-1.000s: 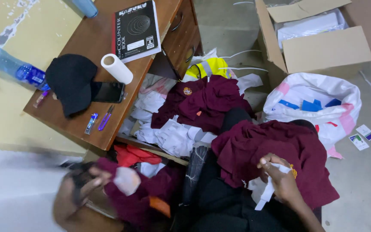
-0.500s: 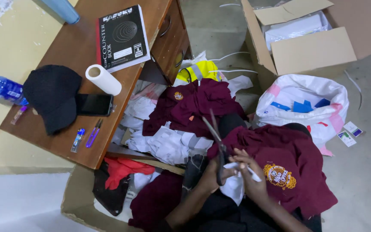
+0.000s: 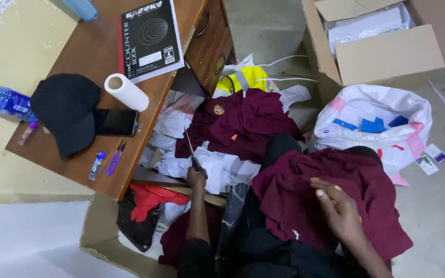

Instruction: Trimming excess fabric from embroidered logos on maroon shirts using scissors

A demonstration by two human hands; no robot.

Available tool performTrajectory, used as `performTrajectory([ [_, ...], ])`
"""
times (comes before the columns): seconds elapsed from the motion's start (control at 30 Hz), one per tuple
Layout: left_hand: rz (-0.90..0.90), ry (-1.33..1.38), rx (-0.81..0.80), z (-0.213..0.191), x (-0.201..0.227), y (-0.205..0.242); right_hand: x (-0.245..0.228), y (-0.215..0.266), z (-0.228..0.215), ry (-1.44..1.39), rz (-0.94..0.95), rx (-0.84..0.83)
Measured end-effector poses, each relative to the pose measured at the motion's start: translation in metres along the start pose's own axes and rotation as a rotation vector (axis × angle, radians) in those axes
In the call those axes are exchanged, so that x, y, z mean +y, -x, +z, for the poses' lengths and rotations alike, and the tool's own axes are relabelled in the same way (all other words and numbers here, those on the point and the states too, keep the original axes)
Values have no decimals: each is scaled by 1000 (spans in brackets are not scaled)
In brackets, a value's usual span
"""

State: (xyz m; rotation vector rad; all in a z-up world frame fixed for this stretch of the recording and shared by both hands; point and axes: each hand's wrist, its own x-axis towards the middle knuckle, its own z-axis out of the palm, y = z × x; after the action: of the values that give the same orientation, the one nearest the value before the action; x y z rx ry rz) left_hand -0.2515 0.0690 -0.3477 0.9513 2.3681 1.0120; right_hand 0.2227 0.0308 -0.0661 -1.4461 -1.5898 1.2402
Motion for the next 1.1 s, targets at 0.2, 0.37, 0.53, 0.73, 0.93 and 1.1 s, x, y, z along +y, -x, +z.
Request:
performTrajectory([
  [0.2, 31, -591, 378, -8, -12, 11, 36, 12, -67, 445, 327, 207],
  [0.37, -132, -31, 157, 29, 7, 10, 124, 18, -83, 617, 283, 136],
  [0.53, -10, 725, -725, 31, 102, 99, 117, 6, -67, 382, 393, 155],
  [0.73, 108, 71, -641, -58, 251, 152, 152, 37, -114, -533, -74, 410],
  [0.93, 310, -373, -81, -27, 121, 80, 69, 56, -141, 628, 276, 402],
  [1.1, 188, -442, 216, -54, 72, 48, 41, 63, -108, 558, 168, 404],
])
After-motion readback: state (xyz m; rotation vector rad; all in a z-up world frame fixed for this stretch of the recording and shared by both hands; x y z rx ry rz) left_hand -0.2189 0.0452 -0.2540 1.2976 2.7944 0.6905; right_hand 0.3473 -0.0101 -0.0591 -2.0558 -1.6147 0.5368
